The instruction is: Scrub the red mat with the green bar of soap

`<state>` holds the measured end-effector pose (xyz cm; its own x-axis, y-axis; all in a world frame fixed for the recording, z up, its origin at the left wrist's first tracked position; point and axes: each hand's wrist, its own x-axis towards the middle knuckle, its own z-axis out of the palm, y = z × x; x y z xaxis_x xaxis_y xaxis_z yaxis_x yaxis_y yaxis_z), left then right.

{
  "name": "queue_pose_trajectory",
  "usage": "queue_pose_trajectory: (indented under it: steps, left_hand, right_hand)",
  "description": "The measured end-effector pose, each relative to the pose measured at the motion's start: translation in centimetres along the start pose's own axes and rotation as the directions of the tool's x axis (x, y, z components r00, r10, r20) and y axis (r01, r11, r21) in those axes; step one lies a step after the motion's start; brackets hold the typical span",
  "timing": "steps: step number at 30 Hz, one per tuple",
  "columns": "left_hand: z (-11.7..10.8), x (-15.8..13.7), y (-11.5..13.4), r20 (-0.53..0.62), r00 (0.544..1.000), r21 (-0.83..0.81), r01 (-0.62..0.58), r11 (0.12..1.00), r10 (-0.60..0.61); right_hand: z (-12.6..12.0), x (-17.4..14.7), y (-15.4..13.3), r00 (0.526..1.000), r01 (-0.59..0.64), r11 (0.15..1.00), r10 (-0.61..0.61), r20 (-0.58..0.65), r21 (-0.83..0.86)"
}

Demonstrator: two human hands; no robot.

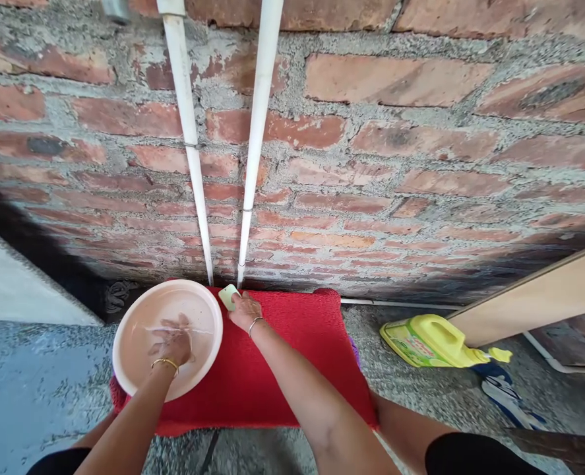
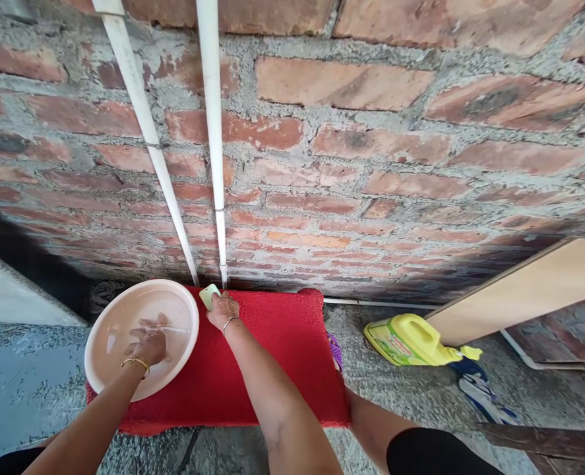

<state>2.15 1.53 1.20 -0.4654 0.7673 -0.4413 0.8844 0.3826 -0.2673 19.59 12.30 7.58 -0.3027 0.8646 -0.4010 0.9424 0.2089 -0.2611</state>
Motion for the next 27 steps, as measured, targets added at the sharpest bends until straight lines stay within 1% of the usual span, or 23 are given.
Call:
queue_pose_trajectory:
  steps: [2,5,8,11,14,16,17,18,19,21,23,25,26,27]
  left_hand:
    - [0.1,0.1,0.0,0.008,1.0,-0.028,-0.002,1.0,0.002]
    - [0.3,0.2,-0.1,0.018,0.999,-0.065,-0.04,0.997,0.041]
    - [0.5,0.3,-0.1,0.008,0.999,-0.01,-0.034,0.999,0.034]
    - [0.7,0.4,0.0,0.021,1.0,0.034,0.001,0.999,-0.002]
    - [0.9,0.6,0.2,0.024,0.999,0.012,0.03,0.999,-0.03]
    - [0.8,0.6,0.3,0.019,0.999,-0.002,0.042,0.999,-0.042]
    - [0.8,0.5,0.3,0.015,0.999,-0.006,0.033,0.999,-0.033]
    - [0.6,0.4,0.2,0.009,1.0,-0.008,0.02,1.0,-0.02]
    - [0.5,0.2,0.2,0.004,1.0,-0.011,0.002,1.0,-0.002]
    - [0.0,-0.1,0.0,0.016,1.0,-0.022,-0.018,1.0,0.018]
    - [-0.4,-0.4,-0.2,0.028,1.0,-0.037,-0.01,0.999,0.011]
    - [-0.5,-0.5,-0.3,0.036,0.999,-0.064,-0.008,0.998,0.01]
    - [-0.5,-0.4,-0.4,0.04,0.999,-0.079,-0.007,0.997,0.01]
    - [-0.4,-0.3,-0.5,0.045,0.999,-0.096,-0.005,0.995,0.01]
  right_hand:
    - [-0.6,-0.2,2.1,0.998,-0.064,0.998,0.064,0.0,0.004]
    - [-2.2,-0.9,6.4,0.984,-0.176,0.984,0.176,-0.017,-0.003]
    - [-4.2,-2.1,11.7,0.948,-0.318,0.948,0.318,-0.019,0.003]
    - [-5.9,-4.0,17.3,0.884,-0.467,0.884,0.467,-0.007,0.022]
    - [-6.9,-6.4,22.3,0.8,-0.598,0.8,0.599,-0.018,0.043]
    - [-7.3,-7.9,24.7,0.735,-0.675,0.735,0.677,-0.027,0.065]
    - [-7.4,-8.5,25.3,0.712,-0.697,0.712,0.701,-0.031,0.079]
    - [-7.4,-9.0,25.6,0.7,-0.709,0.7,0.713,-0.033,0.091]
    - [-7.4,-9.3,25.4,0.698,-0.709,0.698,0.715,-0.035,0.106]
    - [-6.9,-9.3,23.7,0.724,-0.679,0.722,0.688,-0.034,0.133]
    - [-5.9,-8.8,20.4,0.768,-0.63,0.762,0.64,-0.028,0.15]
    - [-4.4,-7.9,16.0,0.827,-0.552,0.817,0.562,-0.015,0.164]
    - [-3.4,-7.5,13.5,0.858,-0.504,0.846,0.513,-0.009,0.173]
    - [-2.5,-7.1,10.9,0.901,-0.428,0.886,0.434,0.006,0.181]
